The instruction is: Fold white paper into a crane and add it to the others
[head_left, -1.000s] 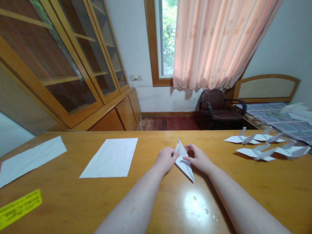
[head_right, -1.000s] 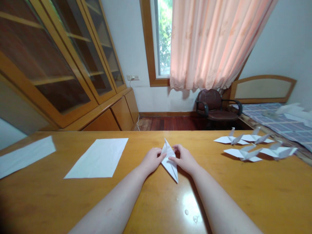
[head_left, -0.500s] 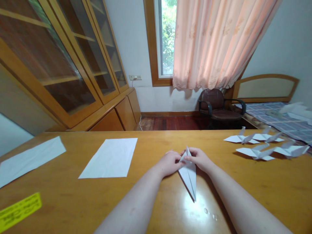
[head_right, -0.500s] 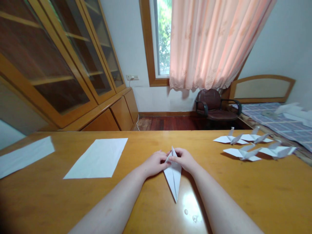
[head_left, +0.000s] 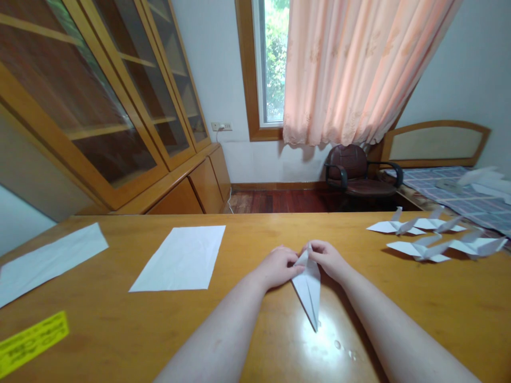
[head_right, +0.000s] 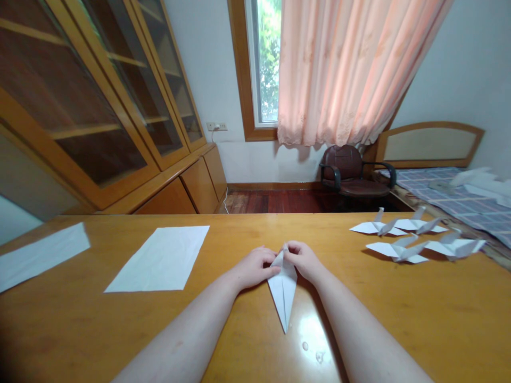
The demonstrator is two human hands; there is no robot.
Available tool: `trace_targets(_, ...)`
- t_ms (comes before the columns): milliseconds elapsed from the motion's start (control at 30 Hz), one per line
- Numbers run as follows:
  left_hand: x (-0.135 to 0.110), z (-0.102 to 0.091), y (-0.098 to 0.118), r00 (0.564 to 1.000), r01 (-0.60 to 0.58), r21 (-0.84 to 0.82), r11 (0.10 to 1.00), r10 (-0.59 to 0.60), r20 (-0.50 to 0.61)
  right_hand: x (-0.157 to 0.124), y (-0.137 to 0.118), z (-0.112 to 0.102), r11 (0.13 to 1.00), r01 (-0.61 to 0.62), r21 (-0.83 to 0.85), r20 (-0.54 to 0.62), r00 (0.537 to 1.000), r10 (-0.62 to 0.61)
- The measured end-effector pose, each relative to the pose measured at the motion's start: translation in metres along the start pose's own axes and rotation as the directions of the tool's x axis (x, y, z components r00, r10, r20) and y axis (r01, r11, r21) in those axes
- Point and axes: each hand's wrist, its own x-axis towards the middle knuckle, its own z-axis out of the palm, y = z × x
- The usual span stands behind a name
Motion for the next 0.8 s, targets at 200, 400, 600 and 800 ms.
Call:
trace_targets(200,-0.0001,0.0001,0.0000,1.000,-0.002,0.009,1.000,0.002,0.006,-0.0002,0.0013,-0.0011,0.995,0.011,-0.098,-0.051,0.999,-0.016)
trace_targets(400,-0.0005,-0.0001,0.0002,1.000,-0.026,0.012,1.000,0.026,-0.002,0.0014,0.0008,-0.0022,0.995,0.020,-0.102,-0.141,0.989,-0.034)
trace_targets(600,-0.0002,0.0012,-0.0013,1.000,-0.007,0.005,1.000,0.007,0.005,0.0010,0.0015,-0.0016,1.000,0.031,-0.004,-0.137,0.990,-0.031)
trace_targets(800,-0.0001,0.0000,0.0006,1.000,0.003,-0.009,1.000,-0.002,0.015,-0.0007,-0.0007,0.0010,0.998,0.039,0.053,-0.140,0.990,-0.031)
